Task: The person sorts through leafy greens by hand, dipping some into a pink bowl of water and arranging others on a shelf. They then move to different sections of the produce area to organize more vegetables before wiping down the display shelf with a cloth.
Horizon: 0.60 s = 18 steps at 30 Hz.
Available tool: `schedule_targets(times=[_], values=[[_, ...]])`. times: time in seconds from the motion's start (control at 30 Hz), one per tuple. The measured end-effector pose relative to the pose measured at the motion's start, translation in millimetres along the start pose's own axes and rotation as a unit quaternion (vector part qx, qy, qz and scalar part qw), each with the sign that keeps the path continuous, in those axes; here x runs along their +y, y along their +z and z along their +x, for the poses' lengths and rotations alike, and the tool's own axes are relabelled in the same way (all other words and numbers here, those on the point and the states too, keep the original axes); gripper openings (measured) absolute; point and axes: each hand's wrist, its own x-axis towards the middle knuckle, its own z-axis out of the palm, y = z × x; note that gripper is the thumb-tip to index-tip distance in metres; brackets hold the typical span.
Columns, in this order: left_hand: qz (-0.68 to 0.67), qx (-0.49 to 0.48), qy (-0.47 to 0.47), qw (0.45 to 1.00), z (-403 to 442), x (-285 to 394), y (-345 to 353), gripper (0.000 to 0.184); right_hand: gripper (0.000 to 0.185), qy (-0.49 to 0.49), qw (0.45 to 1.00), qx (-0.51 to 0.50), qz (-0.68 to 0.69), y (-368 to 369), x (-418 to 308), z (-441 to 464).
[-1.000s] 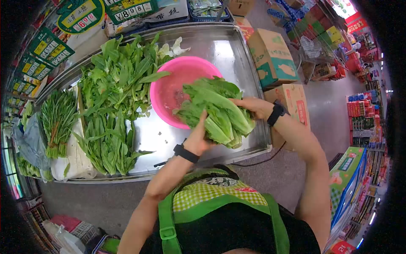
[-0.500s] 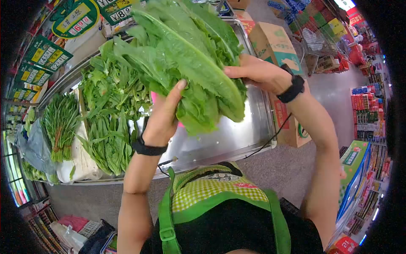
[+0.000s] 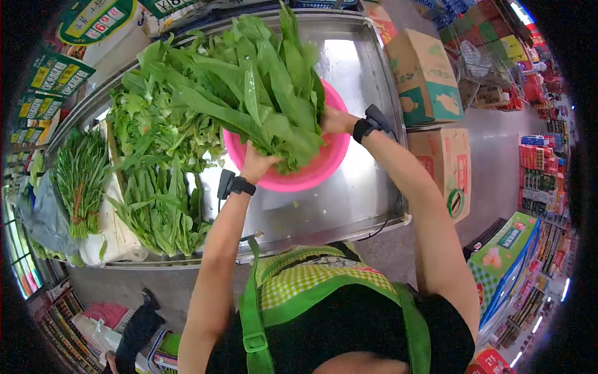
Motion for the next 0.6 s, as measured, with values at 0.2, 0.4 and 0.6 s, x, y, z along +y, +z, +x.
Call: schedule_targets(times=[0.2, 0.4, 0.6], values=[[0.11, 0.019, 0.018, 0.994, 0.4, -47.8, -10.6, 0.063, 0.071, 0.038, 0.989, 0.029, 0.138, 27.3, 44.1, 5.7], [0.085, 0.017, -0.047, 0.995, 4.0, -58.4, -14.2, 0.061, 0.069, 0.07, 0.986, 0.025, 0.151, 26.9, 35.5, 2.7], [0.038, 0.015, 0.003, 0.999, 7.1, 12.5, 4.5, 0.065, 0.07, 0.001, 0.99, 0.034, 0.14, 9.4, -3.9, -3.4]])
